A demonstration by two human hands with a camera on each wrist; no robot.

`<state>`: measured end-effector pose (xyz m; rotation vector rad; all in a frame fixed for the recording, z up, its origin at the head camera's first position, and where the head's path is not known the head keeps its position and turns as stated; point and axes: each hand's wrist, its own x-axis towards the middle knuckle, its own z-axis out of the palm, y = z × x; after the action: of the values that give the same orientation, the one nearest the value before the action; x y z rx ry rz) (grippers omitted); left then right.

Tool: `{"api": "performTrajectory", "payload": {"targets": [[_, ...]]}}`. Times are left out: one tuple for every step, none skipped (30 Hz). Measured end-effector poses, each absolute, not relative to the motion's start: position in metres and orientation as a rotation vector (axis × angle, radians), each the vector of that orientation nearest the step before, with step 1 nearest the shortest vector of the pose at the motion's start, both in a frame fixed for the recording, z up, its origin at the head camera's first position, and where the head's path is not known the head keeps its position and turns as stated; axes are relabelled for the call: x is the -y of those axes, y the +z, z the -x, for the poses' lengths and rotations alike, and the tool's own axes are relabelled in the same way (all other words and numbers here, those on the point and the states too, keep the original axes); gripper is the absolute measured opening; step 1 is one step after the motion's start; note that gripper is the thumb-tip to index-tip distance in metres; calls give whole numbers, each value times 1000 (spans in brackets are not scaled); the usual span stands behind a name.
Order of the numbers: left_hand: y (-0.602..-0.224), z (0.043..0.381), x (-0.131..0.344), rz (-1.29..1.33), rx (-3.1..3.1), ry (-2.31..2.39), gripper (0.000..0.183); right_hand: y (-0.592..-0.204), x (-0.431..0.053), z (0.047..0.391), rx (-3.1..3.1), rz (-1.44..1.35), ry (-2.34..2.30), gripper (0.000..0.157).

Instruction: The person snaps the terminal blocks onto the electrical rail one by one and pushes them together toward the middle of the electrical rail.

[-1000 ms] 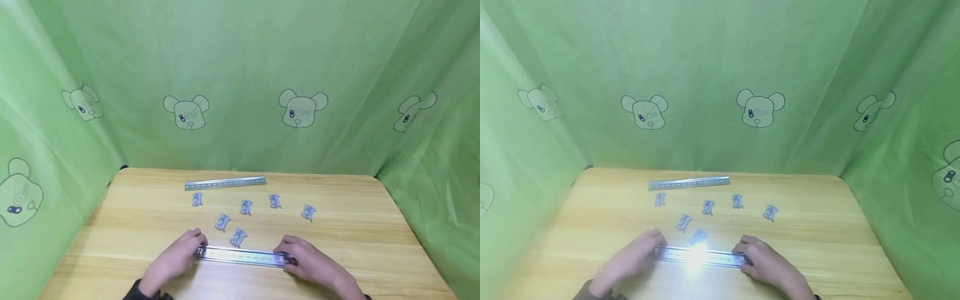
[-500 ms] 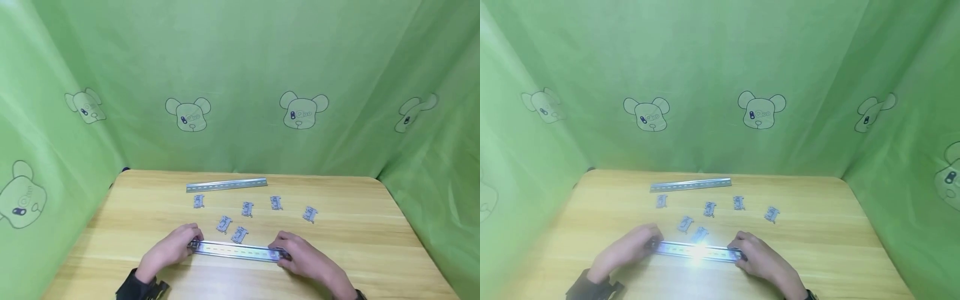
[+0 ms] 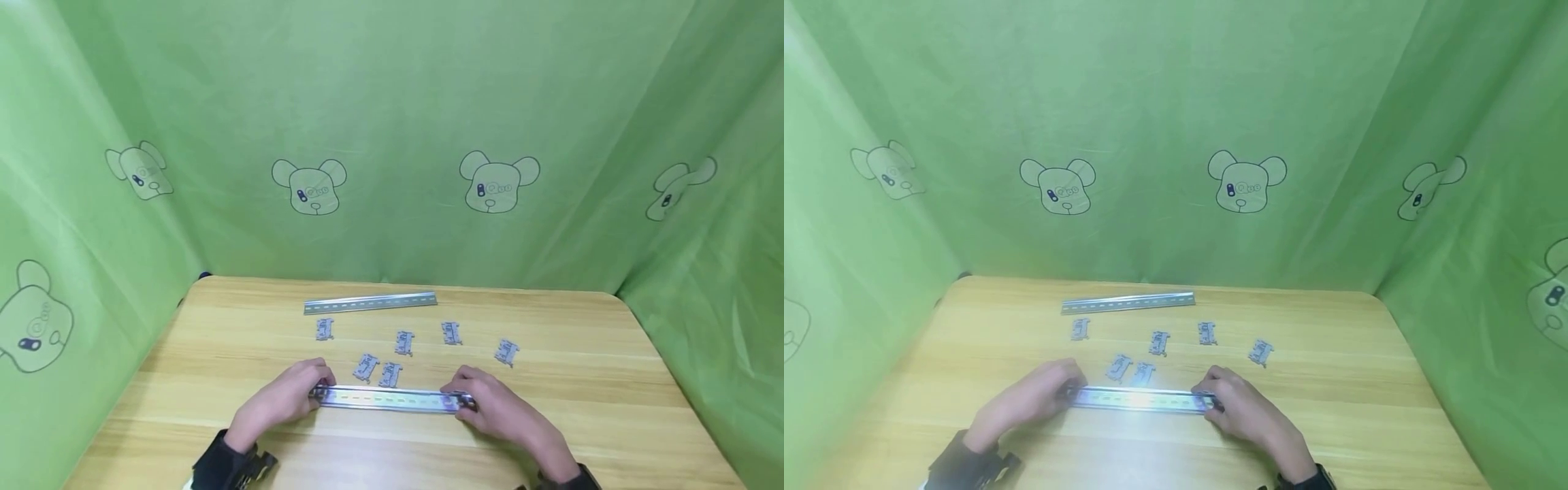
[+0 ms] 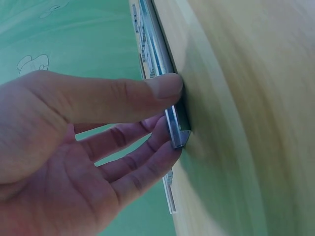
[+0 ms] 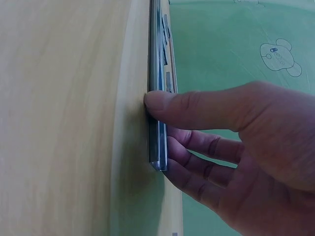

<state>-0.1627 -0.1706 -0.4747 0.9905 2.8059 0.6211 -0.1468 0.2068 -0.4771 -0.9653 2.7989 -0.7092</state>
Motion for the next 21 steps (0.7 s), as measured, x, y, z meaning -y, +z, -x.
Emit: {"api": "performTrajectory", "payload": {"targets": [[-476, 163, 170, -996, -2808, 622, 35, -478, -207, 147, -2801, 961, -709, 36], [-476, 163, 170, -999, -2810, 624, 35, -478, -207, 148, -2804, 956, -710, 36], [-477, 164, 170, -1000, -2811, 626, 35, -478, -208, 148, -2807, 953, -708, 36], [-478, 164, 171, -998, -2813, 622, 36, -478, -208, 148, -2808, 948, -704, 36], [-479, 164, 170, -997, -2811, 624, 36, -479, -208, 148, -2809, 945, -704, 36], [-479, 164, 170, -993, -2808, 627, 36, -479, -209, 148, -2811, 943, -702, 36], [-479, 164, 171, -988, -2806, 631, 36, -479, -209, 149, -2811, 945, -697, 36], [-479, 163, 172, -984, -2804, 637, 36, -479, -208, 149, -2811, 945, -694, 36], [-479, 163, 172, -979, -2801, 642, 36, -479, -208, 149, -2811, 947, -693, 36], [-479, 162, 172, -978, -2799, 650, 36, -479, -208, 149, -2810, 947, -695, 36], [-479, 162, 172, -980, -2795, 658, 35, -479, -208, 149, -2809, 947, -699, 36], [-479, 162, 172, -983, -2793, 666, 35, -479, -208, 149, -2808, 945, -704, 36], [-479, 161, 172, -986, -2791, 671, 35, -480, -208, 149, -2808, 942, -707, 37], [-479, 161, 171, -988, -2789, 676, 35, -480, -208, 149, -2807, 938, -711, 37], [-480, 161, 171, -991, -2788, 679, 35, -480, -209, 148, -2805, 936, -714, 37], [-480, 161, 171, -994, -2787, 683, 35, -480, -209, 148, -2803, 933, -716, 37], [-480, 161, 171, -992, -2788, 681, 35, -480, -209, 148, -2801, 929, -720, 37], [-481, 161, 171, -989, -2792, 678, 35, -481, -209, 148, -2803, 924, -719, 36], [-481, 162, 171, -989, -2795, 676, 35, -481, -209, 149, -2804, 921, -720, 36], [-482, 162, 171, -988, -2798, 675, 35, -482, -209, 149, -2804, 918, -724, 36], [-482, 163, 171, -990, -2802, 674, 36, -482, -209, 149, -2806, 918, -728, 36]]}}
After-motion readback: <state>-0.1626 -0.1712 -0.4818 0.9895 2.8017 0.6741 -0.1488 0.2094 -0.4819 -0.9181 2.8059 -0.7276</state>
